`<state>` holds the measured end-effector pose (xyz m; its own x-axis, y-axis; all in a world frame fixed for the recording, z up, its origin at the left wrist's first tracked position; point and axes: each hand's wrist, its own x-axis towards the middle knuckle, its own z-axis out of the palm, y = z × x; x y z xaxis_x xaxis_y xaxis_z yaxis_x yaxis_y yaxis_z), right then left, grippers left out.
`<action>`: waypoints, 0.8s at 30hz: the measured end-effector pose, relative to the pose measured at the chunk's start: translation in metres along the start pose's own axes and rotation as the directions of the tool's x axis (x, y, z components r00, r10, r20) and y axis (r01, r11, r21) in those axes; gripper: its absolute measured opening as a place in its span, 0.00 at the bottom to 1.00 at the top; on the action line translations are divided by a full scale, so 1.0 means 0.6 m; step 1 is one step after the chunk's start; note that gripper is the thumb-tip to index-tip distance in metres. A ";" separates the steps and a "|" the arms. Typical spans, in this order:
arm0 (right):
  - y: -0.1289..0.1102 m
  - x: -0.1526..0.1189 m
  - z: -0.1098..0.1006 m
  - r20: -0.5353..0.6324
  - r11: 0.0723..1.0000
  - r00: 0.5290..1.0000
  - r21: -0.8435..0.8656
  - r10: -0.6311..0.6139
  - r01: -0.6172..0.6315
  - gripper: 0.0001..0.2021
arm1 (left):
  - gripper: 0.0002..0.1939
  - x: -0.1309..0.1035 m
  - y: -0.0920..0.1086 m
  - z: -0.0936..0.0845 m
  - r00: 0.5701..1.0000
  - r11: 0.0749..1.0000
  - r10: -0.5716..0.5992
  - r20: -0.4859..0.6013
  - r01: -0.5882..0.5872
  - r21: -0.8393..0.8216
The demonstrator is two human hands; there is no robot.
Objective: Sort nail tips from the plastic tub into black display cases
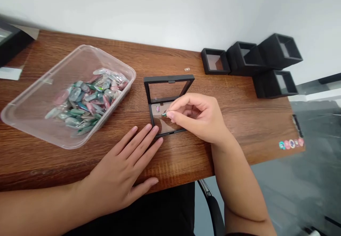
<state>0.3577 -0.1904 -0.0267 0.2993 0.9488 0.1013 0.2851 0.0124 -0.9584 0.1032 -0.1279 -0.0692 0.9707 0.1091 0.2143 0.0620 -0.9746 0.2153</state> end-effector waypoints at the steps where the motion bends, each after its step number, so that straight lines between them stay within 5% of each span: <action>1: 0.002 0.002 0.001 -0.003 0.998 1.000 -0.064 0.011 -0.011 0.04 | 0.41 -0.001 0.001 0.001 1.000 1.000 0.003 -0.005 -0.003 -0.002; 8: 0.008 0.005 -0.004 0.067 0.872 0.995 -0.480 -0.075 0.098 0.02 | 0.39 -0.004 0.010 0.001 0.998 0.999 0.054 0.011 -0.054 0.000; 18: 0.004 -0.003 -0.004 0.178 0.896 0.983 -0.427 -0.045 0.118 0.02 | 0.33 -0.008 0.022 -0.007 0.984 0.987 0.155 0.086 -0.158 0.032; 24: 0.001 0.003 -0.005 0.295 0.889 0.948 -0.392 -0.122 0.236 0.05 | 0.31 -0.010 0.028 -0.006 0.983 0.986 0.156 0.094 -0.161 0.041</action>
<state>0.3609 -0.1897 -0.0263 -0.0194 0.9908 0.1342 0.6814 0.1113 -0.7234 0.0973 -0.1440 -0.0636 0.9859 -0.0636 0.1548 -0.0854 -0.9867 0.1383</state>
